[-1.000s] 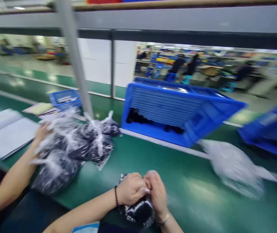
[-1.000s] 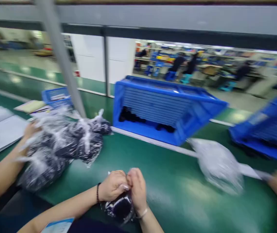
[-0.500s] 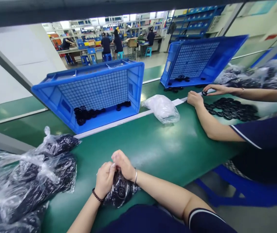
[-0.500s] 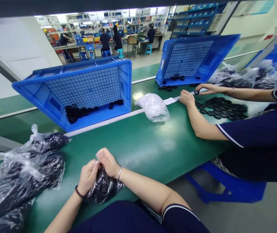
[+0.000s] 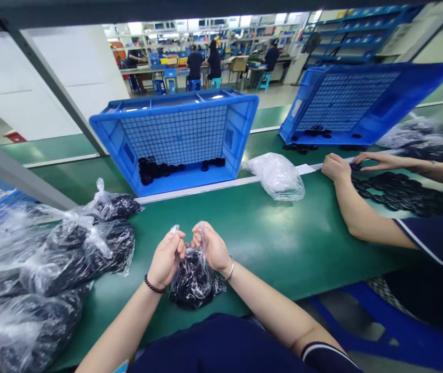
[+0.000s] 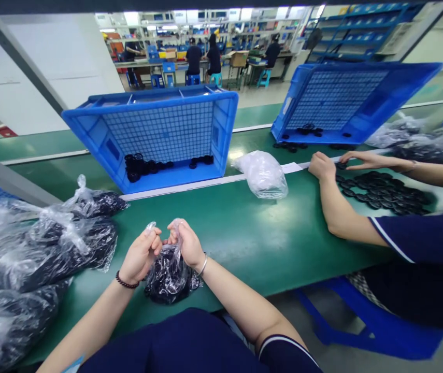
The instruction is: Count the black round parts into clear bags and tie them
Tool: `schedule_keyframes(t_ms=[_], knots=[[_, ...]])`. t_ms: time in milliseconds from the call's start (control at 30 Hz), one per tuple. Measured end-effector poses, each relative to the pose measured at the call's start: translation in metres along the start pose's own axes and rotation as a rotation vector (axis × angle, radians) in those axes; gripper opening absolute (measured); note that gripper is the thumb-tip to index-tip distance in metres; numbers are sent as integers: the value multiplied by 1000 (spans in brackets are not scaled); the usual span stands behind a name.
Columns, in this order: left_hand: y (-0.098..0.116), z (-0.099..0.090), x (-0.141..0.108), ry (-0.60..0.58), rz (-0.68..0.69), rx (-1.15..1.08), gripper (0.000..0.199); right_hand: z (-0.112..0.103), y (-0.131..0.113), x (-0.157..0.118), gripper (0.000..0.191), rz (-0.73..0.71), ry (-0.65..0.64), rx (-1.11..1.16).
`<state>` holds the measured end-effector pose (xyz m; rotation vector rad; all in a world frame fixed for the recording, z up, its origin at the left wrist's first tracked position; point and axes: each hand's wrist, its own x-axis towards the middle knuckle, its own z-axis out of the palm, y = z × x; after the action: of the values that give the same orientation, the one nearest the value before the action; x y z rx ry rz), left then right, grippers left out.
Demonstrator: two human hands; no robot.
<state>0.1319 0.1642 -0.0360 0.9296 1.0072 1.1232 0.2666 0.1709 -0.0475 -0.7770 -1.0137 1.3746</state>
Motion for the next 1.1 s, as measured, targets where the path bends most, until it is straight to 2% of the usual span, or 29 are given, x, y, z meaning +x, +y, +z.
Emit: schedule_keyframes(t_ms=[67,133,167,200,267,367,500,567,667,767,867,1000,1100], knots=[[9,-4,-2,-84,-7,166,32,3,-17,-5,34,-178,-136,-324],[21,-5,-8,-245,61,403,23,7,-33,-8,28,-373,-274,-629],[26,-5,-11,-334,114,501,23,9,-40,-9,24,-432,-336,-710],[31,-4,-15,-412,163,576,27,11,-45,-8,22,-451,-389,-737],[38,-2,-21,-496,206,671,30,14,-52,-7,19,-383,-467,-686],[38,-4,-27,-452,166,699,23,15,-57,-5,23,-214,-486,-515],[31,-8,-28,-304,109,495,47,11,-61,-5,32,-175,-508,-392],[32,-7,-30,-297,74,385,53,9,-61,-7,28,-191,-502,-412],[39,-2,-34,-307,66,320,53,5,-57,-12,17,-198,-410,-423],[49,1,-35,-319,73,362,45,-5,-52,-12,13,-196,-339,-437],[53,1,-30,-353,0,317,36,-14,-48,-3,18,-230,-291,-396],[49,-3,-22,-482,-106,-82,36,-11,-51,-1,23,-216,-170,-292],[47,-4,-22,-527,-137,-320,54,-4,-61,-10,20,-267,-111,-379]])
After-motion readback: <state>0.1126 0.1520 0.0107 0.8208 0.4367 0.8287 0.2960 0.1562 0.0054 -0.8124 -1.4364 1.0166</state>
